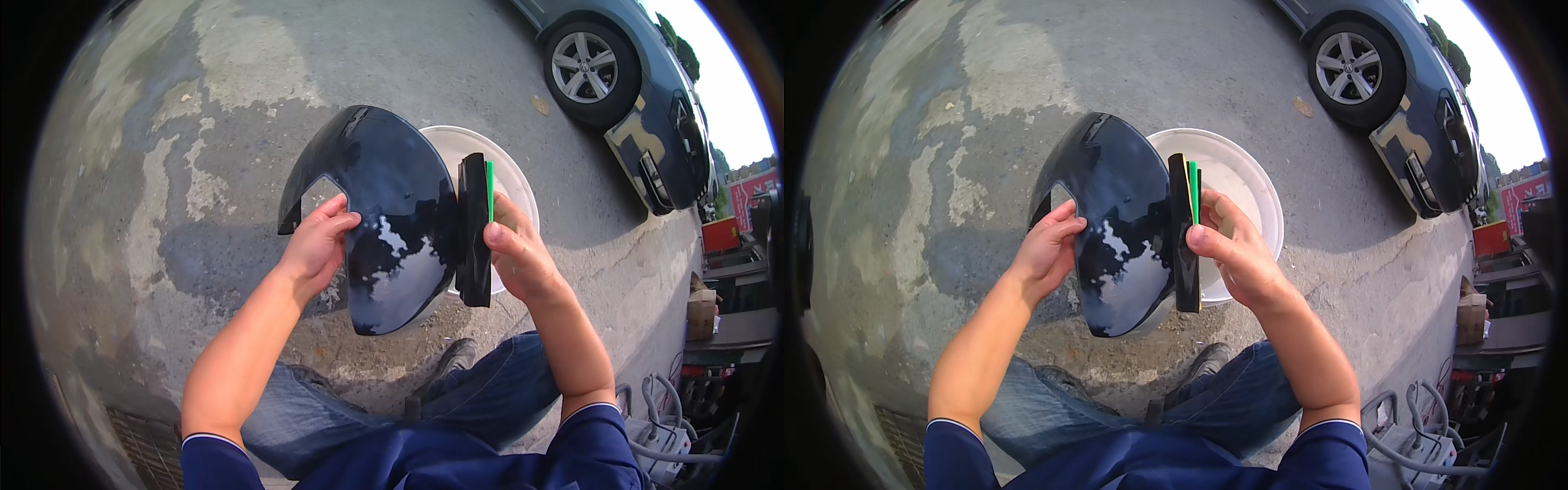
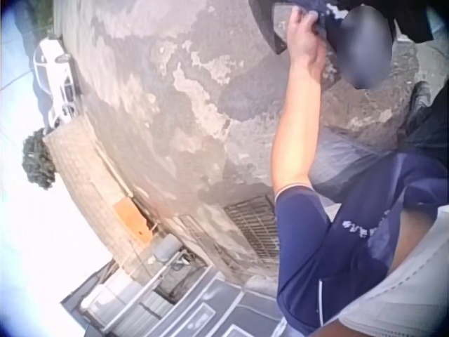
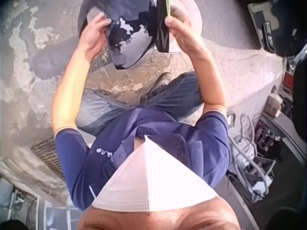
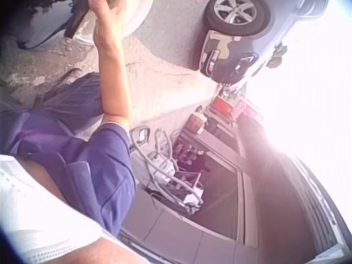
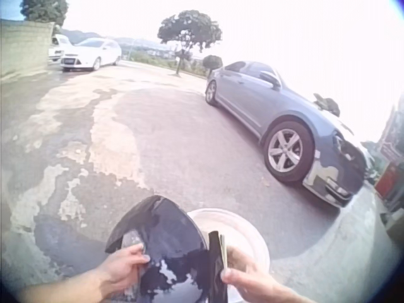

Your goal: The person sits on the ground and sands a black car part using a sanding block and water. They repeatedly dip the sanding block into a white bucket of water and rub the surface of the part to smooth it.

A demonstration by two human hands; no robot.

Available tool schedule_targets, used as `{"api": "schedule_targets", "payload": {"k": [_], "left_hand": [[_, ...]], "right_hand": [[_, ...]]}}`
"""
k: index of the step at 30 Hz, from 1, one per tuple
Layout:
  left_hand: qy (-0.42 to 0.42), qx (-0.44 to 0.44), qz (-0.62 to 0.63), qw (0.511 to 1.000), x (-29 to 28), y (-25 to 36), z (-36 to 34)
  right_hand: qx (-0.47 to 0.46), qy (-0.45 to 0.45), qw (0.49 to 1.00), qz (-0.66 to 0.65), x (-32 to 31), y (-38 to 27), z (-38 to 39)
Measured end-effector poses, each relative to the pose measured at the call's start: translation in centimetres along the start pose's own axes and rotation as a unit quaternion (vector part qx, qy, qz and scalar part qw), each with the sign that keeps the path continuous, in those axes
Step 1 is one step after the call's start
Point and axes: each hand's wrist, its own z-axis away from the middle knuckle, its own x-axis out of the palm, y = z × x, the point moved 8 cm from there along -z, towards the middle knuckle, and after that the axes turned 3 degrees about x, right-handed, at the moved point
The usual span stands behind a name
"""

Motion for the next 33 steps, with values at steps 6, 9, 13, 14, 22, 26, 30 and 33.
{"api": "schedule_targets", "payload": {"k": [6, 9, 13, 14, 22, 26, 30, 33], "left_hand": [[0.040, 0.004, -0.139, 0.990, -0.6, 0.0, 0.4], [0.043, 0.020, -0.161, 0.986, 0.6, 0.2, 0.8], [0.007, 0.029, -0.176, 0.984, 1.8, 0.4, 1.9], [0.001, 0.024, -0.184, 0.983, 1.8, 0.2, 2.0], [0.046, -0.049, -0.306, 0.950, 1.6, -0.1, 2.7], [0.130, 0.194, -0.523, 0.819, 2.5, 3.9, 4.4], [0.083, 0.453, -0.621, 0.635, 6.4, 6.4, 6.6], [0.084, 0.496, -0.622, 0.600, 7.4, 7.1, 6.4]], "right_hand": [[-0.009, 0.045, 0.999, -0.001, 0.3, 1.0, 0.5], [-0.041, 0.066, 0.996, -0.053, -0.8, 1.0, -0.1], [-0.068, 0.063, 0.991, -0.100, -1.4, -0.6, -0.5], [-0.071, 0.066, 0.990, -0.101, -1.5, -0.8, -0.7], [-0.052, 0.072, 0.995, -0.053, -1.8, -1.3, -1.4], [-0.021, 0.073, 0.997, -0.027, -1.8, -1.6, -1.5], [-0.016, 0.056, 0.998, 0.037, -1.0, -2.3, -1.5], [-0.014, 0.013, 0.995, 0.095, 0.2, -2.2, -1.5]]}}
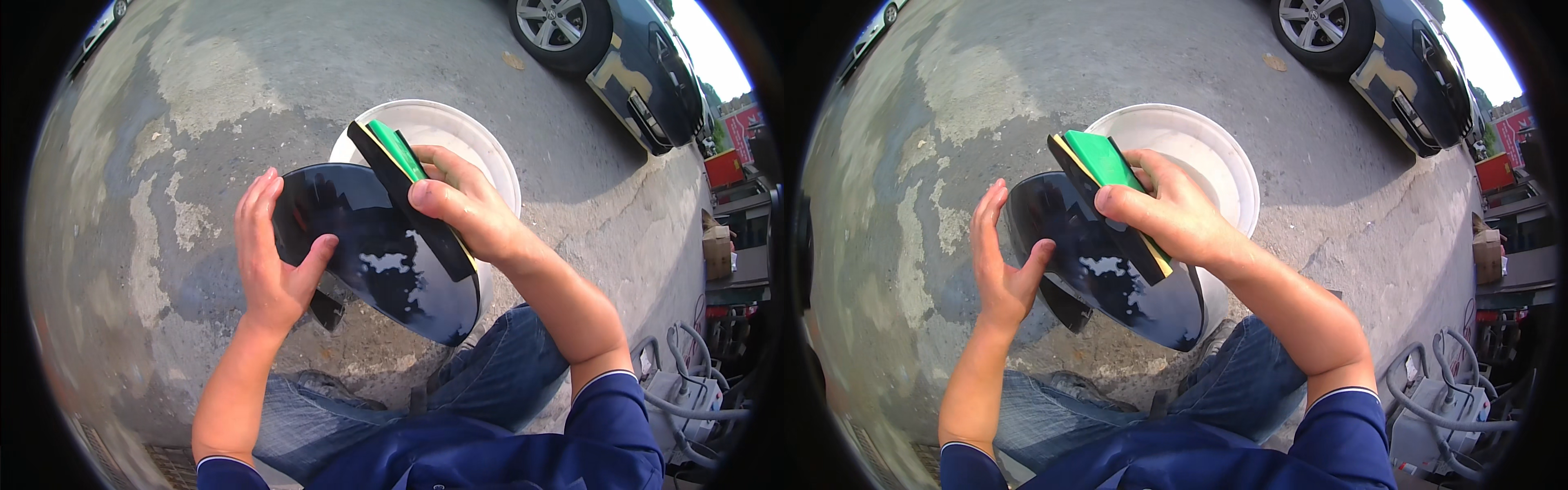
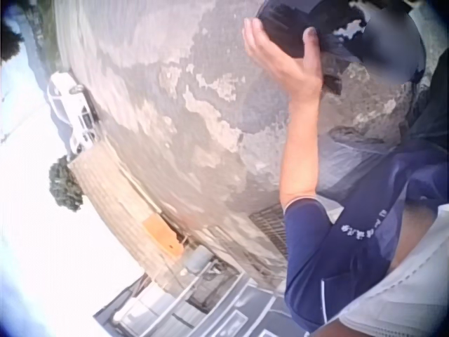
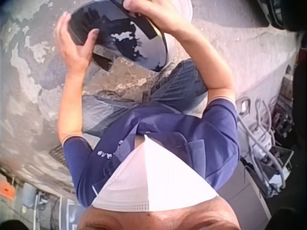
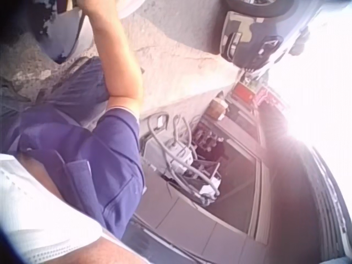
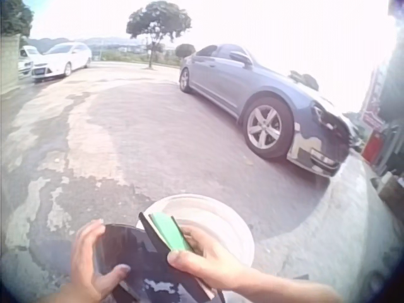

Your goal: The person sits on the ground and sands a black car part using a sanding block and water. They repeatedly dip the sanding block into a white bucket of water and rub the surface of the part to smooth it.

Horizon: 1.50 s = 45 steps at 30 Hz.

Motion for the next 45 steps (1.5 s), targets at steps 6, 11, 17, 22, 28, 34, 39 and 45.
{"api": "schedule_targets", "payload": {"k": [6, 11, 17, 22, 28, 34, 39, 45], "left_hand": [[-0.135, -0.112, 0.097, 0.980, 1.8, -2.8, 1.3], [-0.111, -0.272, 0.264, 0.919, 2.5, -5.7, 1.5], [-0.065, -0.375, 0.352, 0.855, 1.3, -12.5, 2.5], [-0.038, -0.466, 0.352, 0.811, 1.3, -15.7, 4.3], [-0.039, -0.479, 0.322, 0.816, 1.9, -16.0, 4.7], [-0.040, -0.487, 0.271, 0.830, 2.2, -16.4, 5.0], [-0.060, -0.501, 0.249, 0.827, 2.4, -17.0, 5.8], [-0.106, -0.480, 0.192, 0.849, 1.9, -17.4, 5.9]], "right_hand": [[-0.047, -0.066, 0.986, 0.146, 3.5, -0.7, 1.4], [-0.083, -0.022, 0.996, 0.002, 1.9, -1.8, 1.9], [-0.155, 0.137, 0.972, -0.115, -5.1, -3.7, 2.5], [-0.156, 0.174, 0.965, -0.118, -7.2, -3.0, 3.1], [-0.151, 0.135, 0.976, -0.083, -7.0, -1.8, 2.2], [-0.103, 0.142, 0.984, -0.042, -7.2, -0.1, 1.3], [-0.086, 0.142, 0.986, -0.027, -6.6, 0.6, 0.8], [-0.021, 0.103, 0.994, 0.034, -6.1, 2.3, -0.5]]}}
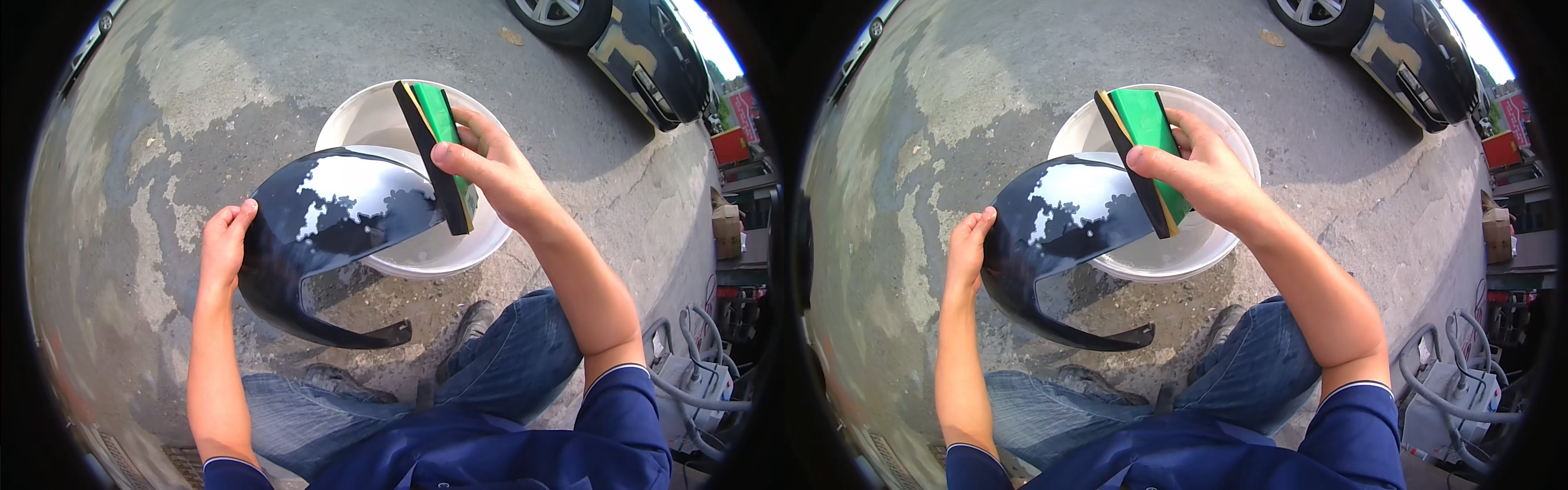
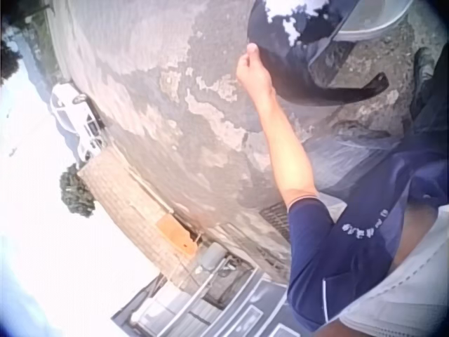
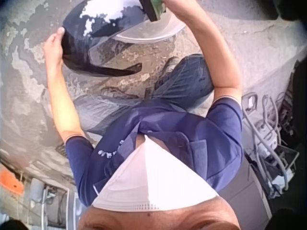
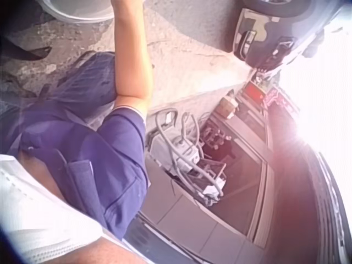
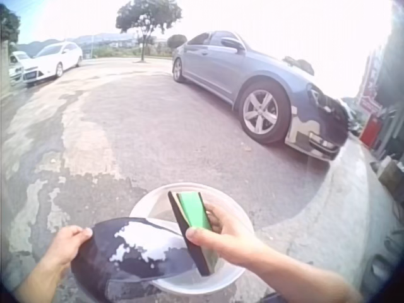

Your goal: The person sits on the ground and sands a black car part using a sanding block and water. They repeatedly dip the sanding block into a white bucket of water and rub the surface of the part to smooth it.

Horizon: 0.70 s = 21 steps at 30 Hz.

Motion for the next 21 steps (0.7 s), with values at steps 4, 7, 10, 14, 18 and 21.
{"api": "schedule_targets", "payload": {"k": [4, 7, 10, 14, 18, 21], "left_hand": [[-0.013, 0.007, -0.020, 1.000, 0.1, 0.8, 0.4], [-0.034, 0.010, -0.037, 0.999, 1.0, 1.7, 1.0], [-0.072, 0.075, -0.067, 0.992, 1.6, 2.1, 1.4], [-0.063, 0.099, -0.088, 0.989, 3.1, 3.4, 1.9], [-0.060, 0.109, -0.082, 0.989, 3.5, 2.5, 0.6], [-0.096, 0.086, -0.089, 0.988, 4.9, 5.3, 2.1]], "right_hand": [[0.002, -0.027, 0.995, 0.095, 0.6, 0.3, -0.1], [-0.040, -0.015, 0.983, 0.176, 0.7, 0.5, -0.4], [-0.109, 0.007, 0.953, 0.282, 1.5, -0.9, 0.2], [-0.217, -0.030, 0.895, 0.389, 4.0, -2.0, 1.7], [-0.277, -0.155, 0.828, 0.462, 6.4, -2.8, 3.4], [-0.298, -0.174, 0.806, 0.481, 5.1, -2.4, 3.2]]}}
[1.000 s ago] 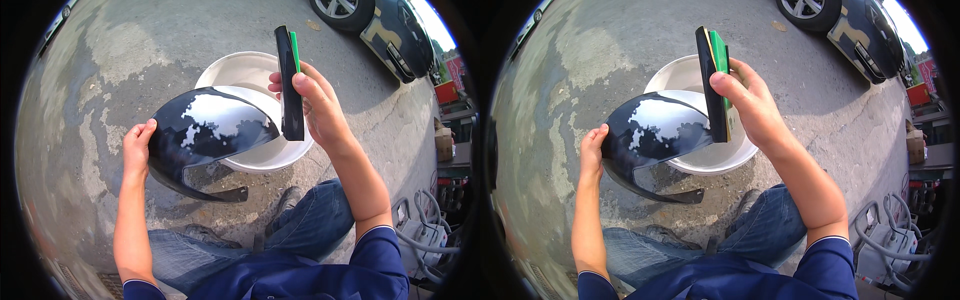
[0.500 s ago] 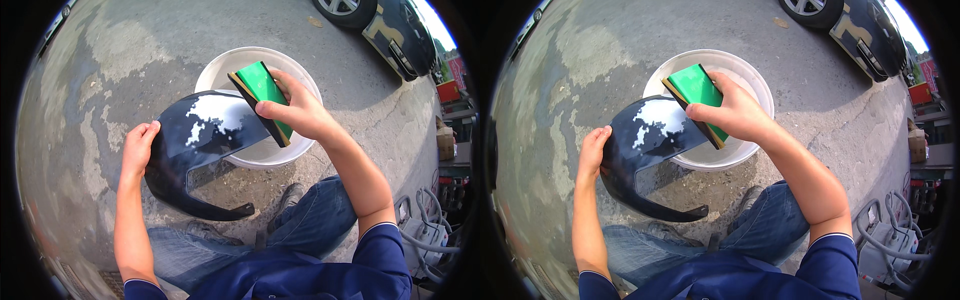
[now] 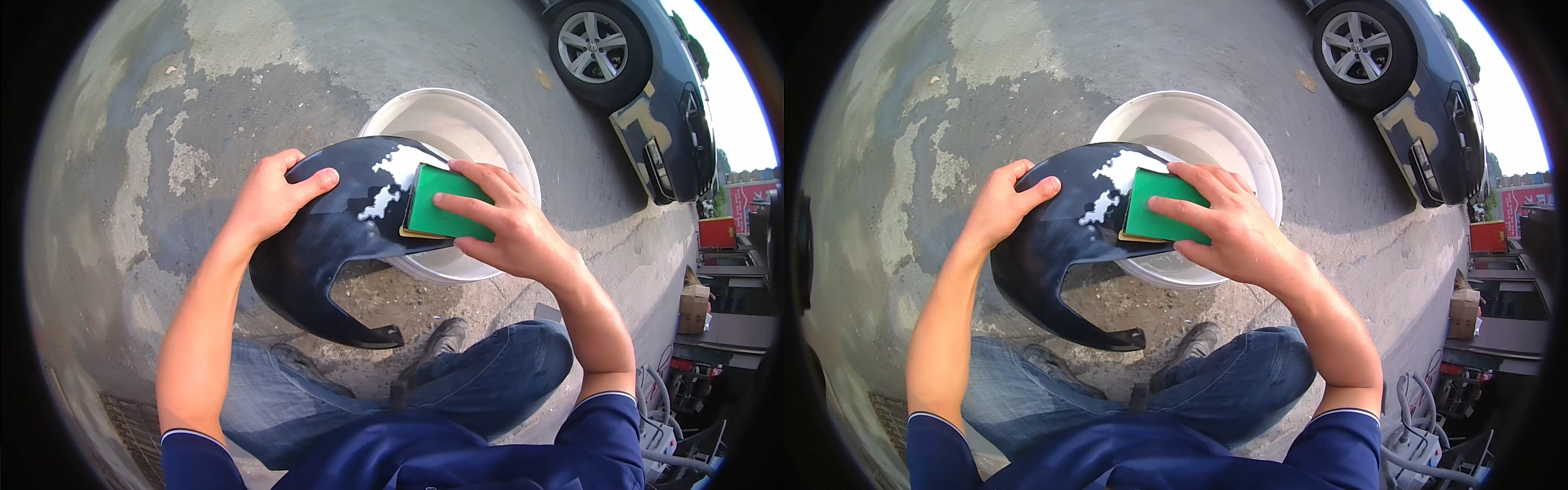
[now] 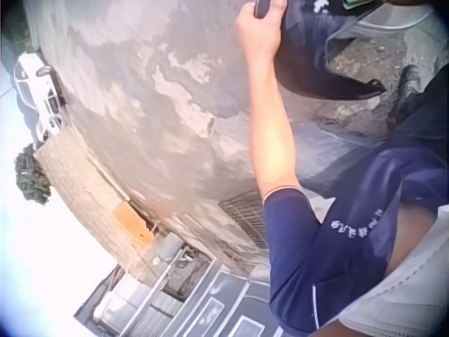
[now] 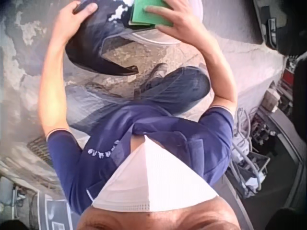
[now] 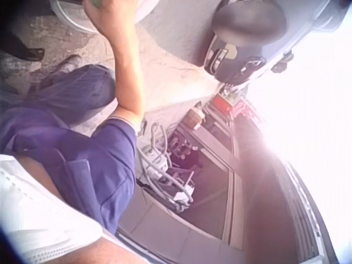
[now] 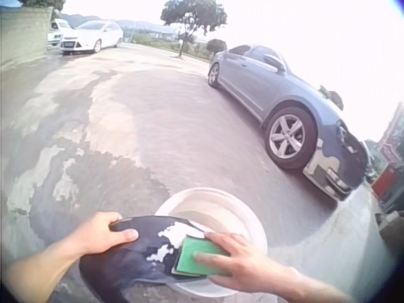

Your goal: The person sits on the ground and sands a black car part using a sanding block and water. They repeatedly dip the sanding block into a white bucket of water and rub the surface of the part to smooth it.

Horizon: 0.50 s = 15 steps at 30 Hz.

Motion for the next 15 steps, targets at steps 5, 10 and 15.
{"api": "schedule_targets", "payload": {"k": [5, 10, 15], "left_hand": [[0.013, -0.024, 0.001, 1.000, 0.9, -1.0, -0.8], [-0.001, 0.002, 0.013, 1.000, 0.9, -1.1, -0.8], [0.003, 0.008, -0.011, 1.000, 1.4, -0.3, -0.9]], "right_hand": [[-0.072, -0.040, 0.996, -0.027, 2.5, -3.4, -1.7], [-0.117, -0.041, 0.992, -0.027, 4.7, -5.8, -4.0], [-0.064, -0.082, 0.994, 0.024, 0.5, 0.0, 0.8]]}}
